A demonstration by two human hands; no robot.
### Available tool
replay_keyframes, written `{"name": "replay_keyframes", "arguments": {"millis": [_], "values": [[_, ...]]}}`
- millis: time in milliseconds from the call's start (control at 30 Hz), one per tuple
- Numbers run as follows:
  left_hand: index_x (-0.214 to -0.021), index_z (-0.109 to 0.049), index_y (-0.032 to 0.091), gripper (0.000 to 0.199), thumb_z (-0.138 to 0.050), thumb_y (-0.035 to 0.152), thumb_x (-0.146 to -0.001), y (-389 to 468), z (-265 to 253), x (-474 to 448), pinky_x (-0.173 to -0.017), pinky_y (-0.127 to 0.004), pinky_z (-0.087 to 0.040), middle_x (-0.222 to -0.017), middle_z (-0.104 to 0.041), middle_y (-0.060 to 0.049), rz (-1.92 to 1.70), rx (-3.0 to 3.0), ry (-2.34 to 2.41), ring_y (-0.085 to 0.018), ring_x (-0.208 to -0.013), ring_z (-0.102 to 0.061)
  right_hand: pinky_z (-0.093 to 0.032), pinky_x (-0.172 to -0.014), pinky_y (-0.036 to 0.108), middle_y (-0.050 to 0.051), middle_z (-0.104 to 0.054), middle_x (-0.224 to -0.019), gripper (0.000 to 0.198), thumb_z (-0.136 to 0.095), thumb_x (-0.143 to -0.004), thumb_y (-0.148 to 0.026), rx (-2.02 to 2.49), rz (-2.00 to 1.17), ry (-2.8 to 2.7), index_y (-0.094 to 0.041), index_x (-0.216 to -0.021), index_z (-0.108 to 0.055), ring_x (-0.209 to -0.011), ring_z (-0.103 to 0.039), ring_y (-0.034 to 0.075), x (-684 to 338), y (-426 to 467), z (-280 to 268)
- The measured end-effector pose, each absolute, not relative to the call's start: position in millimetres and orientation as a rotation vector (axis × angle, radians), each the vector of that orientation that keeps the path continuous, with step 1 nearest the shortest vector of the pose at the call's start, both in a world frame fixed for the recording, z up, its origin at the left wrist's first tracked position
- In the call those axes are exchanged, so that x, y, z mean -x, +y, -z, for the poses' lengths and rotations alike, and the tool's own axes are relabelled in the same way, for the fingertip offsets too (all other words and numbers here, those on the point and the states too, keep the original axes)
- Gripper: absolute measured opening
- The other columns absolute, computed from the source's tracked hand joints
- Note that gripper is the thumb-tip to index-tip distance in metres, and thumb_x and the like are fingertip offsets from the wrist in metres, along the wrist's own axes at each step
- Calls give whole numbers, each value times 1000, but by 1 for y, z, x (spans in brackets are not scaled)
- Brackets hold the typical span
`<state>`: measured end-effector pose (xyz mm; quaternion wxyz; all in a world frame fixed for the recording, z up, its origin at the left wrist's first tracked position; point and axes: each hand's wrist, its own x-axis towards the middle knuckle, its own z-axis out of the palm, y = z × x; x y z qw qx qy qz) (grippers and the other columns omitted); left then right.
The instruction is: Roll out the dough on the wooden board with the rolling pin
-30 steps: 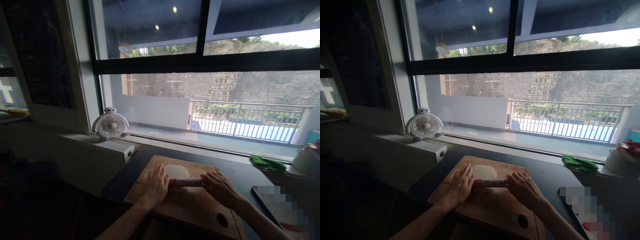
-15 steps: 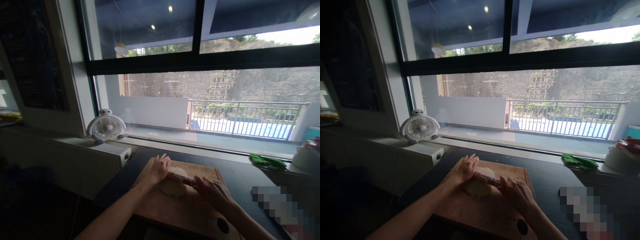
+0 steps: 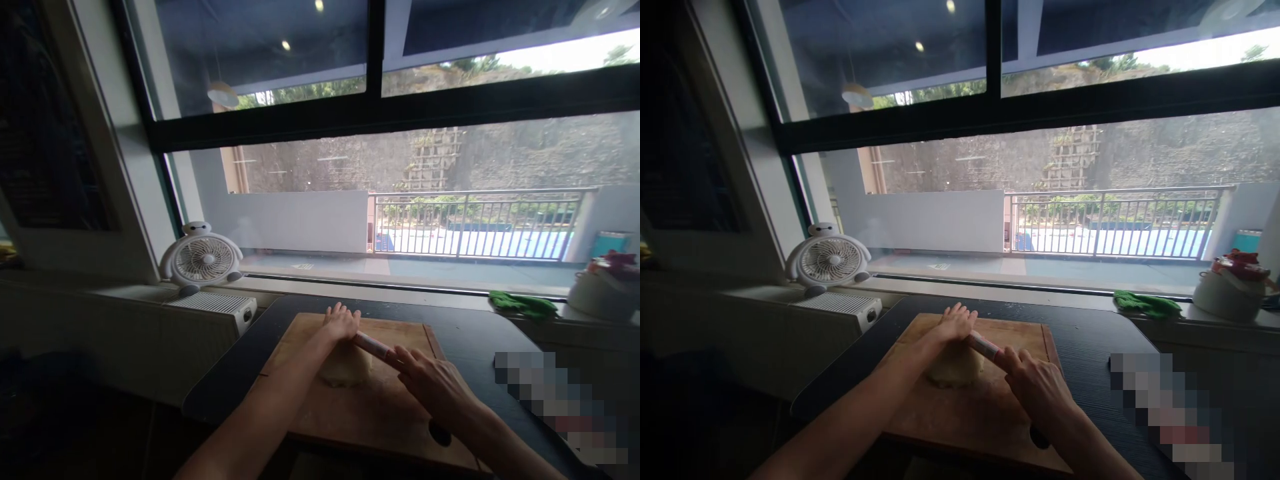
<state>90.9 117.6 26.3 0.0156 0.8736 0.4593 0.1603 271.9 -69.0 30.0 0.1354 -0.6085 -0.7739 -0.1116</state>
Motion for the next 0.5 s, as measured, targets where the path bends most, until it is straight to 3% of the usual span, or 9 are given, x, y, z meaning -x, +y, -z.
{"name": "replay_keyframes", "arguments": {"millis": [100,233,367,500], "values": [[-109,-64,21,39,-32,33,-91,140,-34,-121,-100,-62,-25,-111,-65,-12,-371,-2672,1480,-36,-121,-44,-39,-54,24,2,-64,-93,44,-49,-83,-16,1830,279,-2186,-26,-125,-43,-74,-64,17,-279,-75,-28],[-117,-60,23,38,-35,31,-90,130,-31,-105,-105,-55,-24,-121,-61,-9,-318,-2694,1443,-32,-125,-42,-38,-55,22,1,-63,-89,54,-46,-82,-11,1819,323,-2179,-30,-132,-35,-74,-64,16,-270,-85,-27],[-128,-50,12,46,-30,30,-91,95,-24,-46,-112,-41,-18,-139,-43,-12,-320,-2749,1437,-25,-134,-28,-36,-50,22,2,-61,-84,61,-42,-80,-7,1756,400,-2217,-29,-136,-32,-62,-61,13,-243,-101,-24],[-136,-36,2,56,-14,33,-95,73,-23,-11,-111,-39,-21,-145,-30,-18,-326,-2737,1562,-24,-136,-25,-34,-48,26,3,-61,-85,60,-39,-79,-4,1712,358,-2256,-24,-135,-35,-62,-61,16,-214,-119,-29]]}}
